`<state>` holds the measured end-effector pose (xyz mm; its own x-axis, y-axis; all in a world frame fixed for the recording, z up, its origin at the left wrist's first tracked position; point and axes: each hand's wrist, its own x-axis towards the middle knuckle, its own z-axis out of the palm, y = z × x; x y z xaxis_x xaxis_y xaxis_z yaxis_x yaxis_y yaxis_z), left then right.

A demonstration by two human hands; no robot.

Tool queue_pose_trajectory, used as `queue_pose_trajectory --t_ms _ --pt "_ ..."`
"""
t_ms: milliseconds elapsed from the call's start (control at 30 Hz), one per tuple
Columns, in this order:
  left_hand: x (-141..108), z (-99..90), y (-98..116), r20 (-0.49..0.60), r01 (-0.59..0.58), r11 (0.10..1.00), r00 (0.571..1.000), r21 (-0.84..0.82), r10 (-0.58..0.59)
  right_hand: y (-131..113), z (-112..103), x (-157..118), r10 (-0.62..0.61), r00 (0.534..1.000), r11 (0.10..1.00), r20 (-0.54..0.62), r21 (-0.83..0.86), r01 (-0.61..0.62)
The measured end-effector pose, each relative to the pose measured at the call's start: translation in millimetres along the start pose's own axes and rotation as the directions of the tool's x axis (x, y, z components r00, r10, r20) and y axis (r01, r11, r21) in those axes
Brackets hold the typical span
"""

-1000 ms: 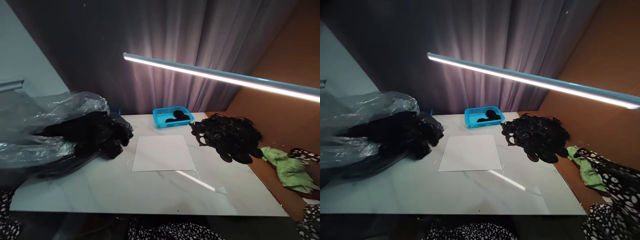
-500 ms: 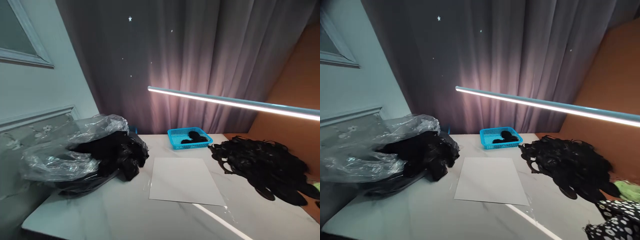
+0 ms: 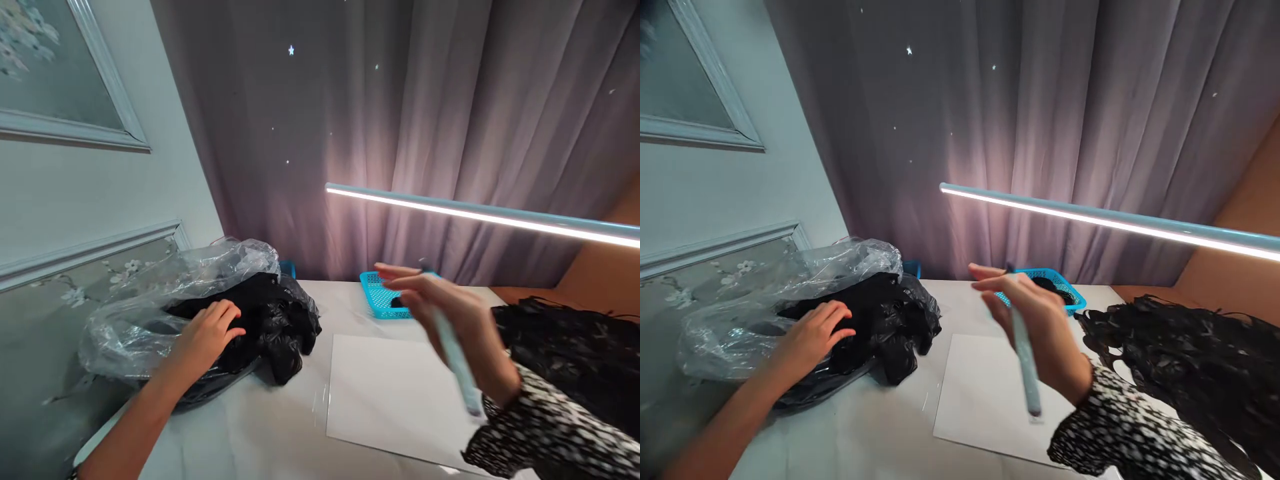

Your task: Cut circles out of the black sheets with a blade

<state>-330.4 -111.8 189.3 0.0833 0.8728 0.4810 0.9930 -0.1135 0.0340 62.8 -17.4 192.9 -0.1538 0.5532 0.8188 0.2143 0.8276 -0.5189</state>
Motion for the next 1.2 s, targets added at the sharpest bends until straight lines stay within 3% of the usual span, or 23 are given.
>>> queue_pose_trajectory --t_ms 133,267,400,533,633,700,833,967,1100,1200 --pt "1 13.1 -30 0.075 -0.013 0.998 0.997 0.055 0.009 13 31 -5 -0.137 0.954 0.984 0.265 -0.074 0.162" --pt "8 2.5 -41 0.119 0.033 0.999 0.992 -0.036 -0.029 23 55 -15 -0.128 0.936 0.987 0.329 -0.045 0.151" --pt "42 -13.6 -3 -0.018 0.154 0.985 0.988 -0.081 -0.156 14 93 1 -0.103 0.936 0.993 0.337 0.090 0.076" --pt "91 -12.5 45 -0.017 0.048 0.981 0.998 -0.187 -0.052 5 156 44 -0.153 0.933 0.974 0.327 0.212 0.085" --pt "111 3.6 43 0.030 0.063 0.963 0.998 -0.260 -0.057 11 187 65 0.017 0.942 0.978 0.335 0.191 -0.086" --pt "109 19.0 24 0.067 0.050 0.964 0.997 -0.262 -0.034 19 192 66 0.038 0.916 0.968 0.400 0.214 -0.134" --pt "84 47.2 -17 0.160 0.026 0.968 0.987 -0.250 0.015 35 179 41 -0.032 0.832 0.944 0.554 0.289 -0.157" --pt "68 57.3 -35 0.137 0.070 0.976 0.990 -0.208 -0.041 47 170 21 0.060 0.820 0.891 0.569 0.340 -0.301" --pt "74 54.7 -42 0.049 0.175 0.975 0.984 -0.138 -0.170 50 166 31 0.254 0.848 0.706 0.466 0.510 -0.492" --pt "78 49.7 -50 -0.020 0.270 0.961 0.962 -0.066 -0.272 42 151 51 0.341 0.853 0.507 0.394 0.687 -0.520"
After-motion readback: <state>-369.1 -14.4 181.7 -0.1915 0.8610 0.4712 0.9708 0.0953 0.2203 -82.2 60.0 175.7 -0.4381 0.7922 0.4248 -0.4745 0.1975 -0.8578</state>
